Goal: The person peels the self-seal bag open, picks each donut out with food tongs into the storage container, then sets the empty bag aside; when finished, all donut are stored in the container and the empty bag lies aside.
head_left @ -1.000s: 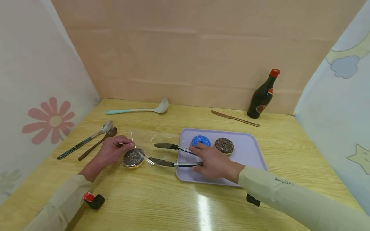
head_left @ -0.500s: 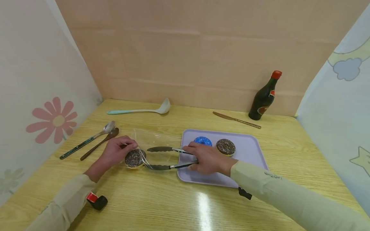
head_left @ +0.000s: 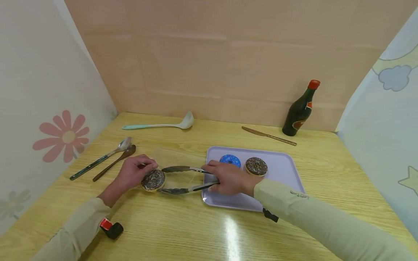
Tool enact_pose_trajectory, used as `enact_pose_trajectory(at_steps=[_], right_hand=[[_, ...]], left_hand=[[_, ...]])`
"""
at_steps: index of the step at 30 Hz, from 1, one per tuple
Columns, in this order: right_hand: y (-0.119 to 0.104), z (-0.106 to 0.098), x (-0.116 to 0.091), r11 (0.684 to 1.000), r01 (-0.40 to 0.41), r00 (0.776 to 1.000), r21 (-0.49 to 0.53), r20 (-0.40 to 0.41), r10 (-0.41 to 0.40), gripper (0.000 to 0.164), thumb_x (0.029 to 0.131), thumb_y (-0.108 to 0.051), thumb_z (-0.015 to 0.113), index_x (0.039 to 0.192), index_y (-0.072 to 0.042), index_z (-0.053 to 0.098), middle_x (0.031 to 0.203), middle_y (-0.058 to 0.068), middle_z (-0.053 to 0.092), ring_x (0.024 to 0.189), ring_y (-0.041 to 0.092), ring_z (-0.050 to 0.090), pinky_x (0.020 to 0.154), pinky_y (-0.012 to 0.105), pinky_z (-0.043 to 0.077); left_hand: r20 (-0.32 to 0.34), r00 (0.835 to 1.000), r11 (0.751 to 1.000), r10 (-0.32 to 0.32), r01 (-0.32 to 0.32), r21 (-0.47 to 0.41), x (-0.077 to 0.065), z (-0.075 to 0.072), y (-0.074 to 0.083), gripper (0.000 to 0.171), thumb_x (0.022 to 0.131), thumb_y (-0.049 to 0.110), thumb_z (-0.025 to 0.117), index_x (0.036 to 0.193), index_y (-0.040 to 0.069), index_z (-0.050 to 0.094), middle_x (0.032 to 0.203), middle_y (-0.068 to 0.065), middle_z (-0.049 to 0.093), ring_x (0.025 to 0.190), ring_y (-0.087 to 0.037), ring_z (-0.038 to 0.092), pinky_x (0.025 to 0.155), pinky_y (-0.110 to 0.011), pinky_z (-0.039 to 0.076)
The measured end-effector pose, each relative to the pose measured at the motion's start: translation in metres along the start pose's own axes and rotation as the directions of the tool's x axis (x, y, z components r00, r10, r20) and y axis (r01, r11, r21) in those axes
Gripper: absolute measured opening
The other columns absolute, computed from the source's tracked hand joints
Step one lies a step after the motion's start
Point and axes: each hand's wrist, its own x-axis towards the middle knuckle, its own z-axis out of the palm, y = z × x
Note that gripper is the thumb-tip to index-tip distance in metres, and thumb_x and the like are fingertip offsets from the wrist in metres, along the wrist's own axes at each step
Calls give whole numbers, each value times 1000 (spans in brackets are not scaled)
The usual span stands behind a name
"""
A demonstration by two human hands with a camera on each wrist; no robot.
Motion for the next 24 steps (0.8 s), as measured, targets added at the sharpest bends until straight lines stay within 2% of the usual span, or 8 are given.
enact_pose_trajectory(at_steps=[2,6,11,15,20,24], right_hand=[[-1,2,0,1000,-4,1000,0,-7,4,64,86,-30,70,141,-7,45,123,1,51,97,16,56,81,36,47],[-1,6,-1,1000,14,999,-15,-35,-15,62,86,-30,70,139,-6,47,121,2,52,97,16,56,80,36,47],[0,9,-6,999,31,998,-22,-55,-32,63,86,-30,70,138,-4,47,121,4,53,97,18,56,81,38,47],[0,9,-13,999,26,997,-18,-71,-28,63,86,-31,70,138,-4,47,122,6,53,99,20,56,83,38,47],[2,5,-25,999,-33,997,4,-73,33,63,86,-29,69,139,-4,45,132,11,49,109,26,56,85,42,47],[4,1,-40,996,-86,993,11,-81,86,66,86,-29,70,141,-3,44,138,17,44,114,34,53,92,52,41]], left_hand=[[9,1000,1000,-1,2,-3,-1,1,-8,10,83,-8,68,83,1,73,77,-5,64,70,-10,57,58,-22,48],[6,1000,1000,-11,11,-26,-1,0,-13,10,83,-6,69,84,3,74,78,-4,65,70,-10,57,58,-21,48],[20,1000,999,-20,21,-44,-1,-3,-12,10,83,-8,68,85,1,74,77,-6,64,68,-12,57,58,-20,47],[47,998,999,-47,48,-25,0,-4,-10,7,83,-3,69,85,1,74,77,-3,64,69,-11,57,59,-21,47],[65,992,993,-109,107,47,0,-7,-11,5,84,1,70,84,4,74,77,1,64,69,-10,57,60,-22,47],[67,990,989,-124,118,88,-1,-10,-12,3,84,3,71,85,4,75,78,1,65,70,-10,58,62,-23,48]])
